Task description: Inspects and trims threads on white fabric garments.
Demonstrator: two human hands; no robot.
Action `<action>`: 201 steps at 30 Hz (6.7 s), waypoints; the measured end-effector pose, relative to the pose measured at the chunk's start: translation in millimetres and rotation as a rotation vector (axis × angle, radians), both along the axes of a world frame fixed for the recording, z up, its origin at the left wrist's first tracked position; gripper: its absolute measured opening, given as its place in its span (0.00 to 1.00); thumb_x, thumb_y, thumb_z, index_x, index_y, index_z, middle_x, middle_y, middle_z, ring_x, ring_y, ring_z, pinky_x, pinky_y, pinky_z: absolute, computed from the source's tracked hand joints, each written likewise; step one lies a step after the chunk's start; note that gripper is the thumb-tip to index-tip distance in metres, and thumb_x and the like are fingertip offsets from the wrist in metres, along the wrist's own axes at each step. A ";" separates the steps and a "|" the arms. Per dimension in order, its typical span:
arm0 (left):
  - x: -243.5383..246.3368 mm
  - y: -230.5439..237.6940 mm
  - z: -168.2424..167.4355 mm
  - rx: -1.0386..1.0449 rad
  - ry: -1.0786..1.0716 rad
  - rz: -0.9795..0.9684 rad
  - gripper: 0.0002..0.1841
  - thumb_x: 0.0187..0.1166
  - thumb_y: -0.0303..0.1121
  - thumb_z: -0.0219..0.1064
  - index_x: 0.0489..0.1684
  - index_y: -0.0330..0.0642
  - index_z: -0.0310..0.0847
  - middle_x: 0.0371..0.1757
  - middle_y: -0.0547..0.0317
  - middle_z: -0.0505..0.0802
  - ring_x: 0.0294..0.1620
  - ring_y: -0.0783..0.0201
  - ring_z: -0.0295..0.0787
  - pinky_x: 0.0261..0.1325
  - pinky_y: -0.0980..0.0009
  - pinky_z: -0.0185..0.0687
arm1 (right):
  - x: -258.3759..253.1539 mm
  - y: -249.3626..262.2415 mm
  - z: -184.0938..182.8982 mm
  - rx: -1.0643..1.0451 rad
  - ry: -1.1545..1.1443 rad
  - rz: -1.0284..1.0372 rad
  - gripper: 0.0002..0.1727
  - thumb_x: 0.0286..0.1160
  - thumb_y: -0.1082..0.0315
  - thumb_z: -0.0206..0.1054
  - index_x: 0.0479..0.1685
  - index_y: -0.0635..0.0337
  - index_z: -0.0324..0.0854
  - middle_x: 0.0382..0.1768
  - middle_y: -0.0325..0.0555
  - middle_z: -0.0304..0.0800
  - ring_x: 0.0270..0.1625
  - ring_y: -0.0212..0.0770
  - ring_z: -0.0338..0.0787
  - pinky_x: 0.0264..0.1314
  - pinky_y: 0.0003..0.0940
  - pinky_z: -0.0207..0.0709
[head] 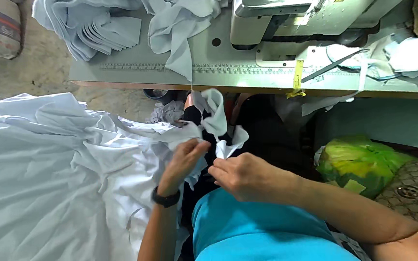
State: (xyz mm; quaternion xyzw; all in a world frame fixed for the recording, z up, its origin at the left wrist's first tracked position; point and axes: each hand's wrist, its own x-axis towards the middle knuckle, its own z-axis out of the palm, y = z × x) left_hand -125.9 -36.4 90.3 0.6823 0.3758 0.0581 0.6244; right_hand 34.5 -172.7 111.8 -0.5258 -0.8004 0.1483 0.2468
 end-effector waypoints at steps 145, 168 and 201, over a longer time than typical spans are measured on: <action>-60.6 10.0 62.6 0.075 -0.143 -0.240 0.14 0.89 0.31 0.54 0.37 0.43 0.87 0.30 0.77 0.87 0.32 0.85 0.80 0.39 0.87 0.77 | 26.4 119.8 15.1 -0.516 0.683 0.158 0.11 0.86 0.70 0.61 0.47 0.69 0.85 0.28 0.41 0.83 0.21 0.23 0.75 0.25 0.19 0.71; 8.0 9.0 2.9 -0.418 -0.318 0.126 0.22 0.94 0.38 0.44 0.52 0.42 0.89 0.48 0.62 0.95 0.47 0.72 0.91 0.55 0.71 0.88 | -33.5 24.6 -17.4 0.054 0.228 0.125 0.10 0.80 0.65 0.65 0.40 0.63 0.86 0.31 0.49 0.87 0.28 0.45 0.89 0.25 0.38 0.83; 12.2 9.4 5.5 -0.303 -0.319 0.089 0.19 0.92 0.40 0.50 0.47 0.46 0.90 0.47 0.65 0.96 0.48 0.73 0.91 0.56 0.71 0.88 | -2.0 26.3 7.8 0.053 0.220 0.070 0.09 0.81 0.67 0.64 0.44 0.62 0.88 0.34 0.48 0.89 0.32 0.44 0.91 0.30 0.39 0.85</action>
